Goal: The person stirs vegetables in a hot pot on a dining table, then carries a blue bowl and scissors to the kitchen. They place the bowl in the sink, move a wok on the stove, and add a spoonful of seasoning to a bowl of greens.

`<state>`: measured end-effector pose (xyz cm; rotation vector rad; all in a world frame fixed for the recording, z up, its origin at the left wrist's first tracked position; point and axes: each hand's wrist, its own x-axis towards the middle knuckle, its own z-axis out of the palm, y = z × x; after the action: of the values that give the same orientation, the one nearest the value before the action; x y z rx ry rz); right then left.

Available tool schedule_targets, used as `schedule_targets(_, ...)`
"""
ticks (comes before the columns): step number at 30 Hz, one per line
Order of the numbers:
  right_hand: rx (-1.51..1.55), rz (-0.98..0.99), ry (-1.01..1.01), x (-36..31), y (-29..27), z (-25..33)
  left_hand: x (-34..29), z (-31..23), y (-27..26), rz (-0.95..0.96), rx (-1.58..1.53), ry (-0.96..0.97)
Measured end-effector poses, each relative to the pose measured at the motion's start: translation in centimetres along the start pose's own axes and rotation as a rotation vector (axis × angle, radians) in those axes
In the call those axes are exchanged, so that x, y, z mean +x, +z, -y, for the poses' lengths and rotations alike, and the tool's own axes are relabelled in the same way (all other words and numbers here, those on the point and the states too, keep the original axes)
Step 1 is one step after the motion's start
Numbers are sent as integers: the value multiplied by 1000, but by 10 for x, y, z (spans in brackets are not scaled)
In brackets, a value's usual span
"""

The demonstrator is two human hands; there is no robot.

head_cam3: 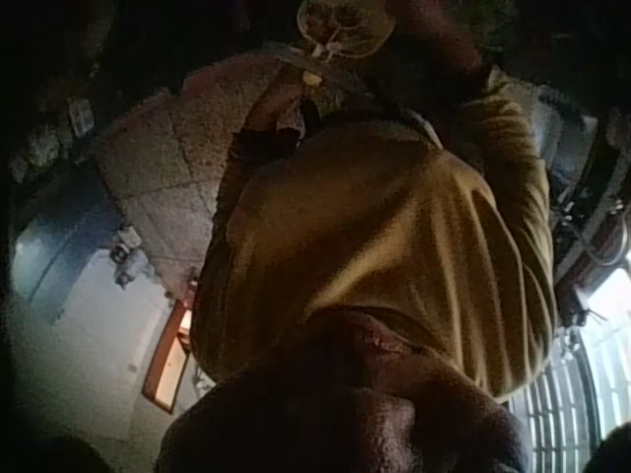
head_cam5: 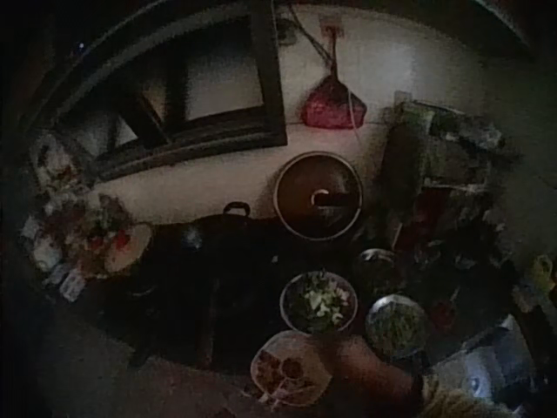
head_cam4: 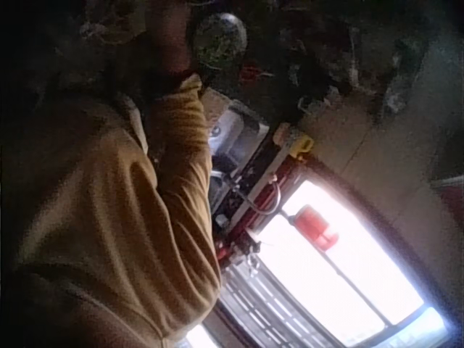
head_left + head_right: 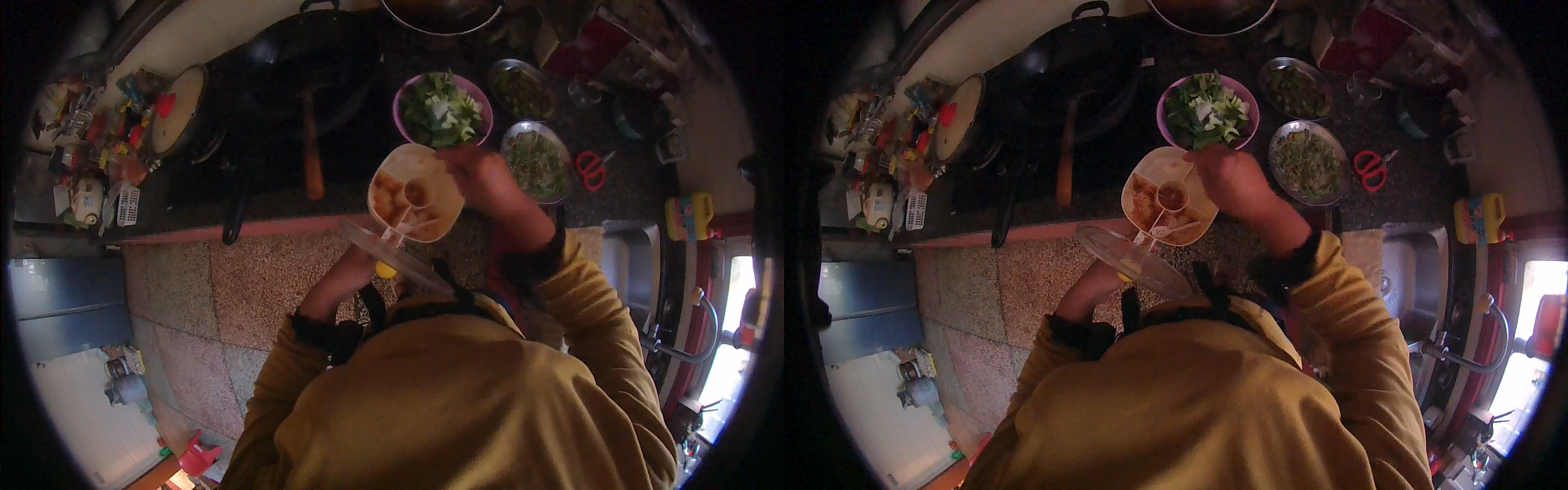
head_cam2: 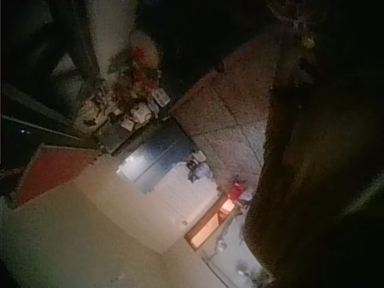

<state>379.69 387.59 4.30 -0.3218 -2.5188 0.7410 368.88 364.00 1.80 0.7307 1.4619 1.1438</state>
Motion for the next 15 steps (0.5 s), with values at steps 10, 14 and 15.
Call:
schedule_targets(10, 35, 110, 181, 0, 10, 12, -12, -12, 3, 71, -3, 26)
schedule_targets(14, 131, 18, 424, -28, -9, -3, -26, 9, -2, -45, 124, 163)
schedule_targets(15, 132, 11, 463, -37, -12, -9, -31, 16, -4, -61, 127, 163)
